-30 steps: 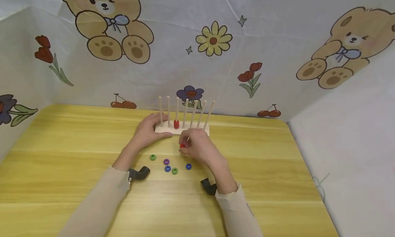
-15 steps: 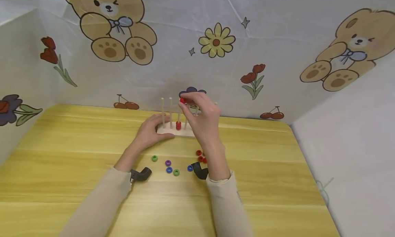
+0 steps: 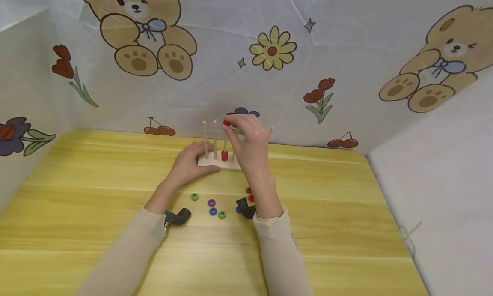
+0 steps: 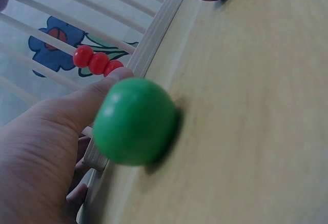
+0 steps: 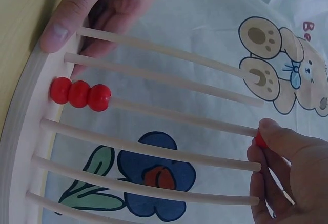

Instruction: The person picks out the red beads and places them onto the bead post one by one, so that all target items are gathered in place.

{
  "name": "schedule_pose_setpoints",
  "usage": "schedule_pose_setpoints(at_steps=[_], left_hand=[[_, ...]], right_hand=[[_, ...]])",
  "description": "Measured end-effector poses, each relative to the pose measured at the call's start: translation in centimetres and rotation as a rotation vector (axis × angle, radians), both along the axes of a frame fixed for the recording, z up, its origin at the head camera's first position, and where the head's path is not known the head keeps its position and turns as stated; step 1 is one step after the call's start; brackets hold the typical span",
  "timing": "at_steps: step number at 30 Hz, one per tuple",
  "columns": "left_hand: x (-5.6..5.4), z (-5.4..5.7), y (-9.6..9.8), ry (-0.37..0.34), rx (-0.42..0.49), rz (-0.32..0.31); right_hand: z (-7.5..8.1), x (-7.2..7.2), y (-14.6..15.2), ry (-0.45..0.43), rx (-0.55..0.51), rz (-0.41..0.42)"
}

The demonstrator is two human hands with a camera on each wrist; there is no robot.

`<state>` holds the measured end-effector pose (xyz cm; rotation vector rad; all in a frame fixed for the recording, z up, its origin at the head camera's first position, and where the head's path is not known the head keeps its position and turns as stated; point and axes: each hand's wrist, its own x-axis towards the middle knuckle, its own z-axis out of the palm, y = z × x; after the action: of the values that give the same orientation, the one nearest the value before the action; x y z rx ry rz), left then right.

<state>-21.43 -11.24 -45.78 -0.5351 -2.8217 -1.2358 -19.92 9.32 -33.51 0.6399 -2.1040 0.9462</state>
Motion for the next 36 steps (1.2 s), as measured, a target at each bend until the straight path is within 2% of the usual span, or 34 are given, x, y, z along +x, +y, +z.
schedule_pose_setpoints(at_steps=[8,17,23,30,36], left_hand=[[-0.1,0.1,0.2,0.0,-0.001,0.004],[0.0,0.1,0.4,-0.028,-0.018,0.001],[-0.1,0.1,0.1,-0.047,-0.032,0.019],[0.0,0.4,0.1,-0.055,-0.013,0.019],[-0.1,0.2,0.3,-0.042,-0.02,0.011]], right_hand=[[-0.1,0.3,0.3,-0.067,0.06,0.011],[0.2,1.7,2.6,-0.012,-0.052,0.033],[-0.4,2.6,4.3,-0.024,-0.064,0.058],[-1.9,4.2,7.8,-0.161,0.031,0.047],[-4.0,5.2,9.9,-0.378,0.167,0.036]])
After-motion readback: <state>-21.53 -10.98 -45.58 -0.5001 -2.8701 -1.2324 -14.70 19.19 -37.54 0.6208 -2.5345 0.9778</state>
